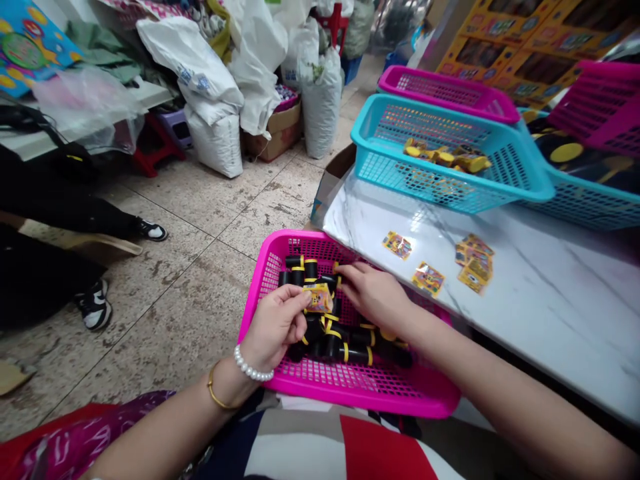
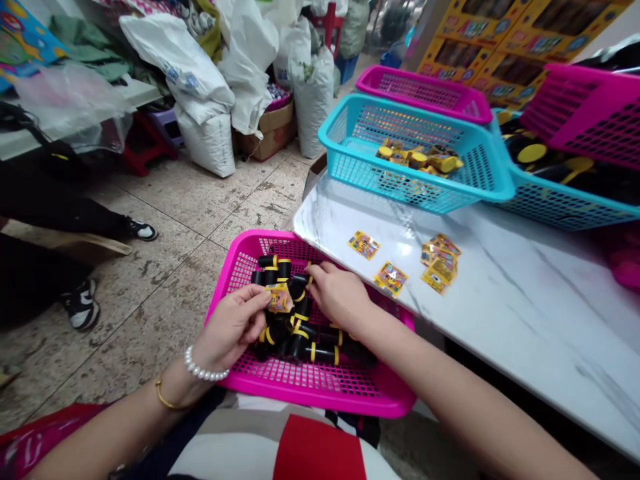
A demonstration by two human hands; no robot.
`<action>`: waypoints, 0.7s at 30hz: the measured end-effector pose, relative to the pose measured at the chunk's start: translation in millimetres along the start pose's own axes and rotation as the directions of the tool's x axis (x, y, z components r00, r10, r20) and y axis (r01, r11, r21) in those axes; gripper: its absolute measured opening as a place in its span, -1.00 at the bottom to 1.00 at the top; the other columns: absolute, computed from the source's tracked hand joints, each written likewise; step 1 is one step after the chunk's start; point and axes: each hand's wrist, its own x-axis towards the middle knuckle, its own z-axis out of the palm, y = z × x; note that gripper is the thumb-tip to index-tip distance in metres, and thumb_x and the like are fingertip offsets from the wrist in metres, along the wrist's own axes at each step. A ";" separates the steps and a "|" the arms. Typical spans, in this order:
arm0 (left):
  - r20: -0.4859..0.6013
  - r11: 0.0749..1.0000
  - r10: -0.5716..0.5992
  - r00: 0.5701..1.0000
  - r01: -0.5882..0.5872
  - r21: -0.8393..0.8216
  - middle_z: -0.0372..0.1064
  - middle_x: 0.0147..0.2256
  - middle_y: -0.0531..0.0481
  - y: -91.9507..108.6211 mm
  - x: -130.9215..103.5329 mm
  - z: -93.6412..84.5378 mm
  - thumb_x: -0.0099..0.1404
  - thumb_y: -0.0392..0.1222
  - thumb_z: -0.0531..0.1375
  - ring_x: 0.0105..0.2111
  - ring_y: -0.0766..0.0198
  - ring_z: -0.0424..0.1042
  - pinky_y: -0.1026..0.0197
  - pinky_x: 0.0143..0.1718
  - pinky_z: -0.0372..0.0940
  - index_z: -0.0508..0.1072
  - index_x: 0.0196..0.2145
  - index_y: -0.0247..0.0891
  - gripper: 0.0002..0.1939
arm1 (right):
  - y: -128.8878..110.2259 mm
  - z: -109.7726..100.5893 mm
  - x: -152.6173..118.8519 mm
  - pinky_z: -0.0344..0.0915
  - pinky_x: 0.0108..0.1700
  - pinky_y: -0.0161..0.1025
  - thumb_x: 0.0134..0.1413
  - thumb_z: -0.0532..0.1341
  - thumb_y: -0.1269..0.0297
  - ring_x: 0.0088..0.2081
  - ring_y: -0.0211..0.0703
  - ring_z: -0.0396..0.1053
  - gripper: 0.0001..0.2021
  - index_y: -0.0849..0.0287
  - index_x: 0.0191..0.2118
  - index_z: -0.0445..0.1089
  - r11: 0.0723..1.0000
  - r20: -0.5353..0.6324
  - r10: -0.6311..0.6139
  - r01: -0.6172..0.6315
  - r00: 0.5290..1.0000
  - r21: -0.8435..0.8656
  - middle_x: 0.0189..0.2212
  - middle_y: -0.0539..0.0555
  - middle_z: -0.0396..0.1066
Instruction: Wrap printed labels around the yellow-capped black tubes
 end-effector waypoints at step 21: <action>0.171 0.946 -0.145 0.974 0.188 -0.265 0.24 -0.62 0.15 10.0 14.7 1.2 0.04 -0.29 0.36 -0.77 0.60 0.07 0.50 -0.80 -0.20 0.46 -0.39 -0.41 -0.81 | -6.2 -10.1 -28.7 0.46 -0.17 -0.23 0.03 0.31 0.31 -0.26 -0.20 0.49 -0.70 0.04 -0.07 0.46 0.229 0.048 0.156 -0.084 0.987 0.970 -0.24 0.02 0.52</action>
